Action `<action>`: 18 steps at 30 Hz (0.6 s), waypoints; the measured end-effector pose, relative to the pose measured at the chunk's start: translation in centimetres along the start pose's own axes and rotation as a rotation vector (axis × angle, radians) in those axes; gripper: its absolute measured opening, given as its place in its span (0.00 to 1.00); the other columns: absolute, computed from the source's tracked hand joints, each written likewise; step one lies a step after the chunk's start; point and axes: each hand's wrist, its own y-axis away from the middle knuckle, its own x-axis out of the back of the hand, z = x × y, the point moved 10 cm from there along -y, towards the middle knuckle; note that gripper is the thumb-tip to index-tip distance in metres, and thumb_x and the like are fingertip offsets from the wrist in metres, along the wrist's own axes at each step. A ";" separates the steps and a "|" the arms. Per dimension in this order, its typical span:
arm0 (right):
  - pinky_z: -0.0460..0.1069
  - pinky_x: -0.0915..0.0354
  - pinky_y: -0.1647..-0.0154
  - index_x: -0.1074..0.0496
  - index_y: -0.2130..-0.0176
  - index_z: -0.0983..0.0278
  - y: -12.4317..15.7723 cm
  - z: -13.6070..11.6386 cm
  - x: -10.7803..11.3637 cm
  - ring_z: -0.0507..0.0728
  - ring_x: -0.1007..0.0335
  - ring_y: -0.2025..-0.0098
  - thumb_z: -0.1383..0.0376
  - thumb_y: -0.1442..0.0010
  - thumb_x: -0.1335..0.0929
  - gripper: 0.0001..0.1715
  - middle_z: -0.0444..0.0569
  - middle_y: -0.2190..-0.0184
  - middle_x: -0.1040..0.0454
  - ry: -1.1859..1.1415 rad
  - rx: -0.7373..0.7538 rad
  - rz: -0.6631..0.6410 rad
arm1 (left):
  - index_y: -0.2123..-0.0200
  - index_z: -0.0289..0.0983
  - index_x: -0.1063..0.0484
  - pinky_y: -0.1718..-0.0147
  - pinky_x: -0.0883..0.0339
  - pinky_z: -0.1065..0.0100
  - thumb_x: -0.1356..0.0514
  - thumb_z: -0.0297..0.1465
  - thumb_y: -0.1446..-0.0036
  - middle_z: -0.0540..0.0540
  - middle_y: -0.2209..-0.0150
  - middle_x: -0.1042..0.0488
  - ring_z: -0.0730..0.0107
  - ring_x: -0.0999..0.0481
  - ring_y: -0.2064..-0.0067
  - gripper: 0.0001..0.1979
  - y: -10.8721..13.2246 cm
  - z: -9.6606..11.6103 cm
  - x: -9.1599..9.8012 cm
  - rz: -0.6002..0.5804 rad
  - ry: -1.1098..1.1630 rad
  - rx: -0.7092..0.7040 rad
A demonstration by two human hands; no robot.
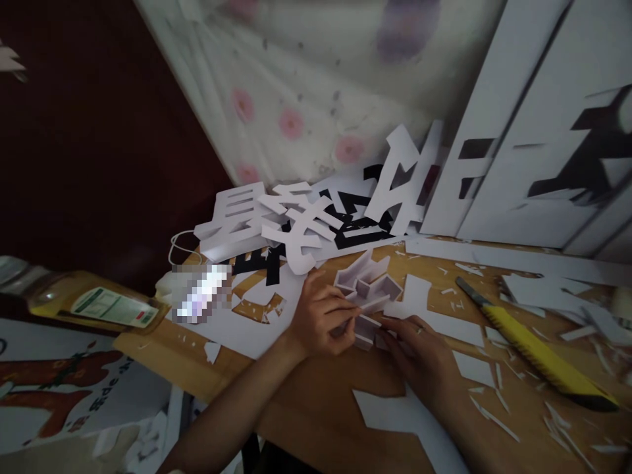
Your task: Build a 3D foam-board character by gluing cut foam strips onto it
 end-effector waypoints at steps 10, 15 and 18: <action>0.50 0.31 0.69 0.27 0.56 0.61 0.2 0.4 -0.2 0.57 0.26 0.67 0.66 0.33 0.37 0.10 0.48 0.70 0.23 -0.035 -0.052 0.001 | 0.57 0.39 0.23 0.46 0.41 0.45 0.48 0.25 0.45 0.49 0.70 0.18 0.64 0.22 0.66 0.17 -0.1 -0.9 0.6 -0.001 0.088 0.073; 0.50 0.31 0.69 0.27 0.58 0.61 0.2 0.3 -0.1 0.57 0.28 0.68 0.67 0.33 0.37 0.10 0.48 0.71 0.24 -0.028 -0.055 0.008 | 0.56 0.38 0.23 0.44 0.44 0.44 0.48 0.25 0.45 0.49 0.70 0.18 0.63 0.23 0.65 0.18 0.1 -0.9 0.5 -0.019 0.102 0.058; 0.49 0.32 0.69 0.27 0.58 0.62 0.1 0.1 0.0 0.57 0.28 0.68 0.68 0.34 0.37 0.09 0.48 0.72 0.25 -0.013 -0.043 0.020 | 0.61 0.38 0.21 0.46 0.43 0.43 0.47 0.26 0.45 0.48 0.71 0.19 0.62 0.24 0.65 0.15 0.1 -0.5 0.3 -0.027 0.065 0.021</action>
